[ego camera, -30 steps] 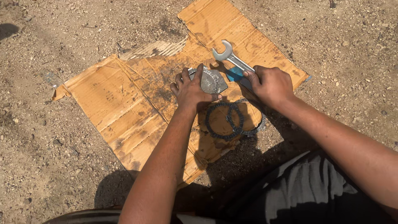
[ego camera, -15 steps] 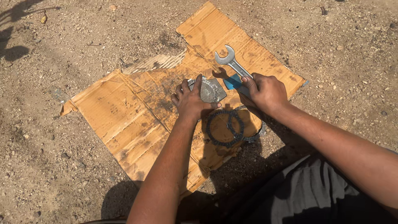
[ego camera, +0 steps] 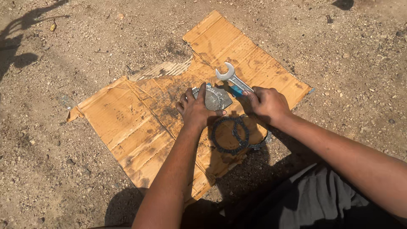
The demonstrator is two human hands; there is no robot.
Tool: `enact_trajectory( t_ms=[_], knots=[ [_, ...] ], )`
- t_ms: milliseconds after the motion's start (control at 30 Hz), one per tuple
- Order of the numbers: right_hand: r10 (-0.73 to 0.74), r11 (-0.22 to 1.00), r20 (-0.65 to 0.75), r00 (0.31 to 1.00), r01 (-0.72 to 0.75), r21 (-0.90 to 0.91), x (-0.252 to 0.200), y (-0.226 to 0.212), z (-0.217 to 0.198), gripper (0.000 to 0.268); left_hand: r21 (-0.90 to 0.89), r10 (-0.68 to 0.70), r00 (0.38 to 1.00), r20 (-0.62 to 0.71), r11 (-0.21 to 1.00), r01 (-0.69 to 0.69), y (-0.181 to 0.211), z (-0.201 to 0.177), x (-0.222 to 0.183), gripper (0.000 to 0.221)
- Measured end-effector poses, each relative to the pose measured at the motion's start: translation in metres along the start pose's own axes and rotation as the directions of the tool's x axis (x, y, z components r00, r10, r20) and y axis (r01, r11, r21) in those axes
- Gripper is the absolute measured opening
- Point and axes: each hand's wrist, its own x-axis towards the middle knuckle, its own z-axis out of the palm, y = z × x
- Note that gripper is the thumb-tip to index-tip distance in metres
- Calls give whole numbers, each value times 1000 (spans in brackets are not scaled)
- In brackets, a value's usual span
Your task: The person uses a wrench to tighten or loosen bolts on a clutch component while holding it by hand over a piece of cardboard on the ground.
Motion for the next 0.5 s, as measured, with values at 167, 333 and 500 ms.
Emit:
enact_trajectory(
  t_ms=[167, 333, 500],
  knots=[
    [76, 994, 246, 966, -54, -95, 11, 5, -8, 52, 48, -63, 996, 62, 997, 60, 5, -14, 6, 136],
    [55, 968, 9, 998, -55, 246, 10, 24, -9, 55, 5, -43, 998, 52, 999, 43, 2, -6, -10, 139],
    [90, 996, -83, 992, -88, 30, 25, 46, -12, 48, -14, -65, 990, 129, 998, 67, 5, -16, -4, 158]
  ],
)
